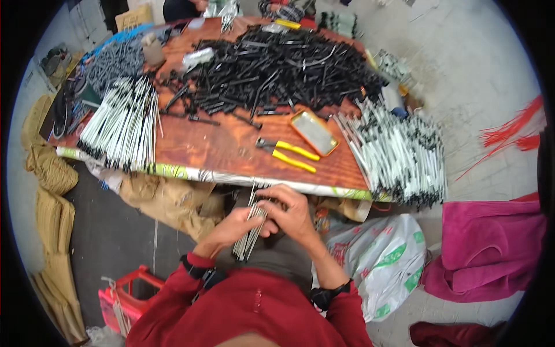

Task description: Sorting and bundling electrical wire harnesses with plastic connectors at a factory workbench.

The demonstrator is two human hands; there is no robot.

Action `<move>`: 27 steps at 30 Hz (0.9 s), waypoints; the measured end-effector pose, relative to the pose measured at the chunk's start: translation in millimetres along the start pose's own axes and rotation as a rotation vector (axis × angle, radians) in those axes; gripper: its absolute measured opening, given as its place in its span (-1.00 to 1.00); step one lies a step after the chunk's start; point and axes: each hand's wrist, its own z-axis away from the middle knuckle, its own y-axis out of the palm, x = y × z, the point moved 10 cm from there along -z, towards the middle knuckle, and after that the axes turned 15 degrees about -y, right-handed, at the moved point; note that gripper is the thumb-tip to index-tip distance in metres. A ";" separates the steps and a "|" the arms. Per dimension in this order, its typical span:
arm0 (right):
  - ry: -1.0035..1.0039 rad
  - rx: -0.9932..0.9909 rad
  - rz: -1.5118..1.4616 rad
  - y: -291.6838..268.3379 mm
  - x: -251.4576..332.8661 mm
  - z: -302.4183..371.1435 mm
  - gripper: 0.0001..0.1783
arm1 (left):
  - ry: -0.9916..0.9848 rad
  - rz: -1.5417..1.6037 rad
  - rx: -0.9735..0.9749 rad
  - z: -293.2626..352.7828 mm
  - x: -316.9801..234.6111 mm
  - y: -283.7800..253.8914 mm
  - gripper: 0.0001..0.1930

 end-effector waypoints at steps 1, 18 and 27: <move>0.047 -0.013 -0.063 1.4 -3.9 1.0 -0.79 | 0.024 -0.019 0.013 -1.9 -2.2 2.3 -0.71; 0.204 -0.021 -0.072 -30.0 -13.0 1.8 -0.76 | 0.030 -0.080 -0.017 -11.1 -8.6 -4.9 -0.68; 0.258 -0.301 0.889 -234.6 -16.0 47.3 -0.82 | -0.065 0.032 -0.061 -6.8 -3.2 -12.7 -0.63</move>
